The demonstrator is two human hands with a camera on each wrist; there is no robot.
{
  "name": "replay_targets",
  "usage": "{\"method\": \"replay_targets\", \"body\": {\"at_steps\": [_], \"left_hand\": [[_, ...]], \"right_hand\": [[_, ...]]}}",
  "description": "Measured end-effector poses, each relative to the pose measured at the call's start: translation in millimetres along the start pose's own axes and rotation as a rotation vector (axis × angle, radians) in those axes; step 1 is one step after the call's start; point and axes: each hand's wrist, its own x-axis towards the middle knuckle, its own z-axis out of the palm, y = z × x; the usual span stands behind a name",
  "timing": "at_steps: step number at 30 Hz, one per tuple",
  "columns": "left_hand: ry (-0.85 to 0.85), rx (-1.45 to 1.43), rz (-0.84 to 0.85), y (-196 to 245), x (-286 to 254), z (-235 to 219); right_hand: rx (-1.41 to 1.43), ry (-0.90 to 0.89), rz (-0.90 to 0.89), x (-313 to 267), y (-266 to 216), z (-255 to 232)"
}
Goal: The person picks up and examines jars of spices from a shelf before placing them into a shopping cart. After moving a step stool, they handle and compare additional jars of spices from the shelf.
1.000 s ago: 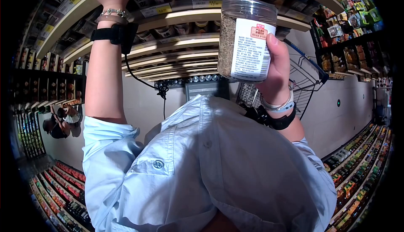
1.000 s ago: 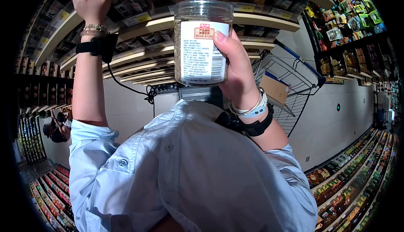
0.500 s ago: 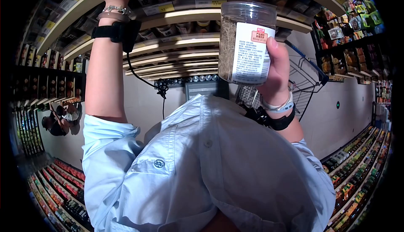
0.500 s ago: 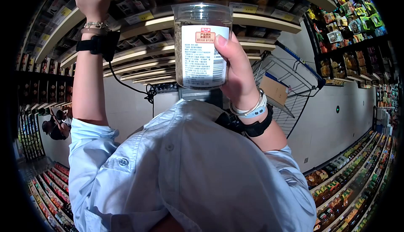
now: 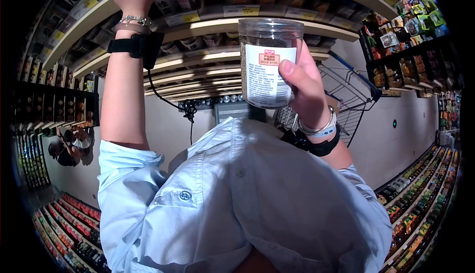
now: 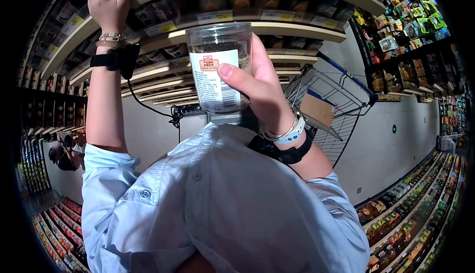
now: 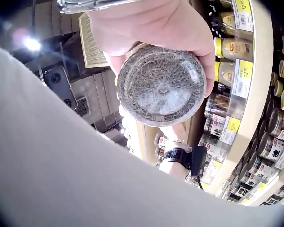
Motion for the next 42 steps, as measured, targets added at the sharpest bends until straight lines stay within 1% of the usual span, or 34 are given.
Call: {"method": "replay_targets", "body": {"at_steps": [2, 6, 9, 12, 20, 36, 42], "left_hand": [[-0.018, 0.032, 0.009, 0, 0, -1], [-0.002, 0.015, 0.007, -1, 1, 0], [-0.010, -0.014, -0.024, -1, 1, 1], [0.027, -0.014, -0.015, -4, -1, 3], [0.003, -0.008, -0.092, 0, 1, 2], [0.023, 0.021, -0.088, 5, 3, 2], [0.045, 0.026, -0.051, 7, 4, 2]], "right_hand": [[-0.002, -0.009, -0.014, 1, 3, -3], [-0.019, 0.006, -0.009, 2, 2, -4], [-0.061, 0.011, -0.028, 2, 5, -3], [-0.104, 0.016, -0.047, 3, 4, -2], [-0.100, 0.013, -0.044, 4, 5, -2], [-0.104, -0.010, -0.028, 6, 7, -4], [-0.140, 0.007, -0.027, 7, 9, -5]]}}
